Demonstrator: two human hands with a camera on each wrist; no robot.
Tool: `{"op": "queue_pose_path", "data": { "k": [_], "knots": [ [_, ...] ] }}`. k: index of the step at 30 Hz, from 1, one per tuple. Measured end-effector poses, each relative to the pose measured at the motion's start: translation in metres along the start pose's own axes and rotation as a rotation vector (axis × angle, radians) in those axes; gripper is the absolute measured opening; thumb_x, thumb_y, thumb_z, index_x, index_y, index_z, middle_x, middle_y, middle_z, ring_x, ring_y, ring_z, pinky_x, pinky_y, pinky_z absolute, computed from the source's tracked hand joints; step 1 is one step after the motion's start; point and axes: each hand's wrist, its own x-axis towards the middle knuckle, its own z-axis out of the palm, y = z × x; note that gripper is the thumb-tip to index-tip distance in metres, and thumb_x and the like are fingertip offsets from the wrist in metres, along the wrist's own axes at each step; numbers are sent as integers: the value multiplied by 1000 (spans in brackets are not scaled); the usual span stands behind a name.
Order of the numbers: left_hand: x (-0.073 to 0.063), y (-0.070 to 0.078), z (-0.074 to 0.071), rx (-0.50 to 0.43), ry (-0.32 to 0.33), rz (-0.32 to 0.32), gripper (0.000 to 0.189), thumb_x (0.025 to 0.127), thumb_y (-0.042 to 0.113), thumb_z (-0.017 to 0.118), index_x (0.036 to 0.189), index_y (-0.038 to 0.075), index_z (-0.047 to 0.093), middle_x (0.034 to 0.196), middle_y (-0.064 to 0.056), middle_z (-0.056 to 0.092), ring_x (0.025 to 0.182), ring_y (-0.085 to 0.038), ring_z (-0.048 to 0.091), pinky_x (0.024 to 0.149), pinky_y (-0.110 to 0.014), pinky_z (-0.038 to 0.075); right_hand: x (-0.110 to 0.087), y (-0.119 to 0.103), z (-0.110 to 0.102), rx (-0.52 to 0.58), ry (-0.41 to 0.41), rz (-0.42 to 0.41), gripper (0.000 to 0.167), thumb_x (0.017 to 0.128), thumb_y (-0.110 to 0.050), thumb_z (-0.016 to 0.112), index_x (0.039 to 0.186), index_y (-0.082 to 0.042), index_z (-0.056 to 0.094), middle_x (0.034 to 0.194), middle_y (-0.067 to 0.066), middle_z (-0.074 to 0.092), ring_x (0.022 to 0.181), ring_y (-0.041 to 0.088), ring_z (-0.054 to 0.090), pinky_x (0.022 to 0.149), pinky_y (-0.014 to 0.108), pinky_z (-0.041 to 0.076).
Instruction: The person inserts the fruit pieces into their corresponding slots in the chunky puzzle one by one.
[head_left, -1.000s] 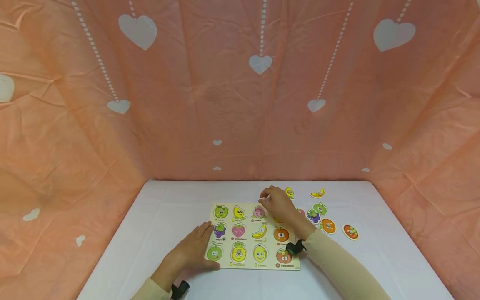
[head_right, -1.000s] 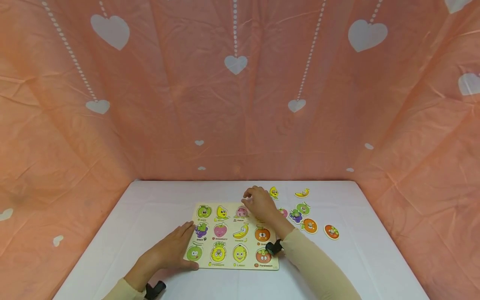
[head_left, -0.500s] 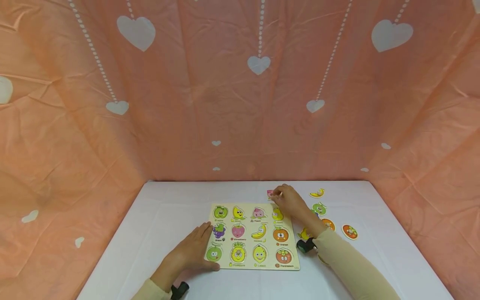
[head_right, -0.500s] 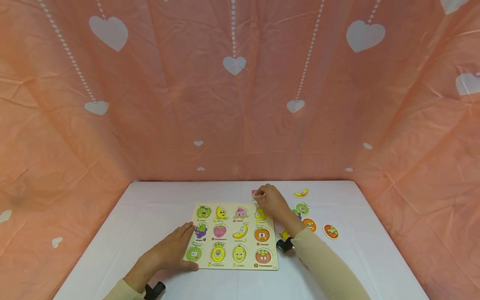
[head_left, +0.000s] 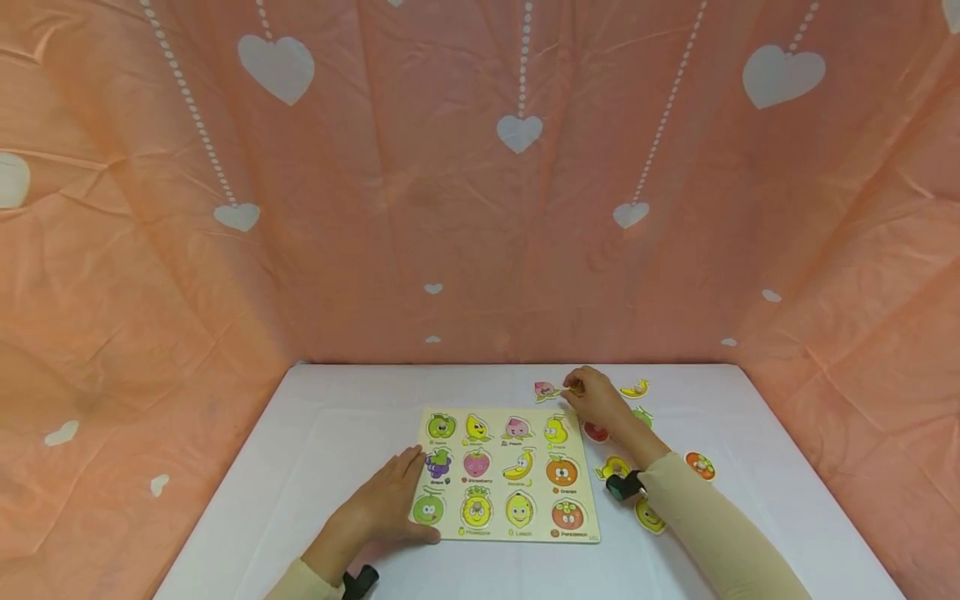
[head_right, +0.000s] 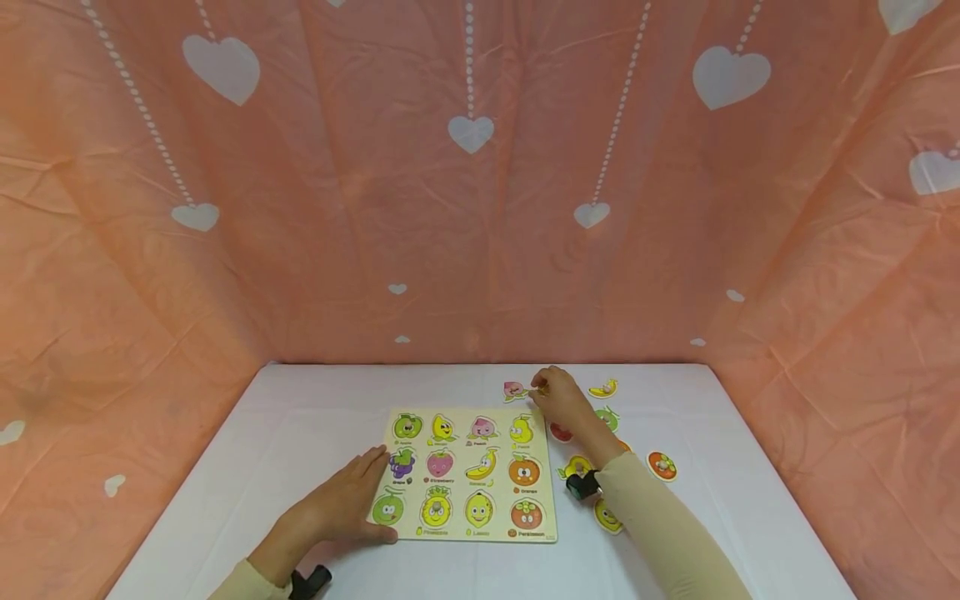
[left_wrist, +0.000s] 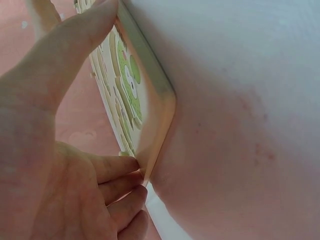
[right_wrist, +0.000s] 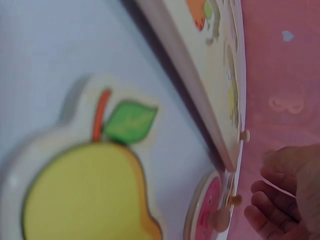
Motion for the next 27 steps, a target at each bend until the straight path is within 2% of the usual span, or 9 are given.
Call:
{"op": "queue_pose_path", "data": {
  "k": [11, 21, 27],
  "knots": [
    [-1, 0, 0, -2, 1, 11, 129, 70, 57, 97, 158, -15, 36, 168, -33, 32, 157, -46, 32, 131, -56, 30, 3, 12, -7, 4, 28, 20, 15, 99, -9, 76, 108, 2, 71, 98, 11, 65, 91, 24, 61, 82, 41, 56],
    [-1, 1, -2, -3, -12, -14, 129, 71, 58, 97, 158, -14, 36, 168, -31, 32, 158, -46, 32, 132, -56, 29, 6, 21, -12, 22, 9, 60, 20, 101, -11, 74, 114, 4, 69, 106, 15, 69, 98, 29, 63, 92, 48, 58],
    [-1, 2, -2, -4, -14, -15, 129, 71, 58, 97, 159, -14, 36, 168, -32, 31, 158, -46, 32, 132, -56, 29, 8, 23, -12, 42, -15, 103, 21, 101, -12, 74, 113, 5, 69, 103, 13, 67, 95, 27, 61, 88, 44, 57]
  ]
}}
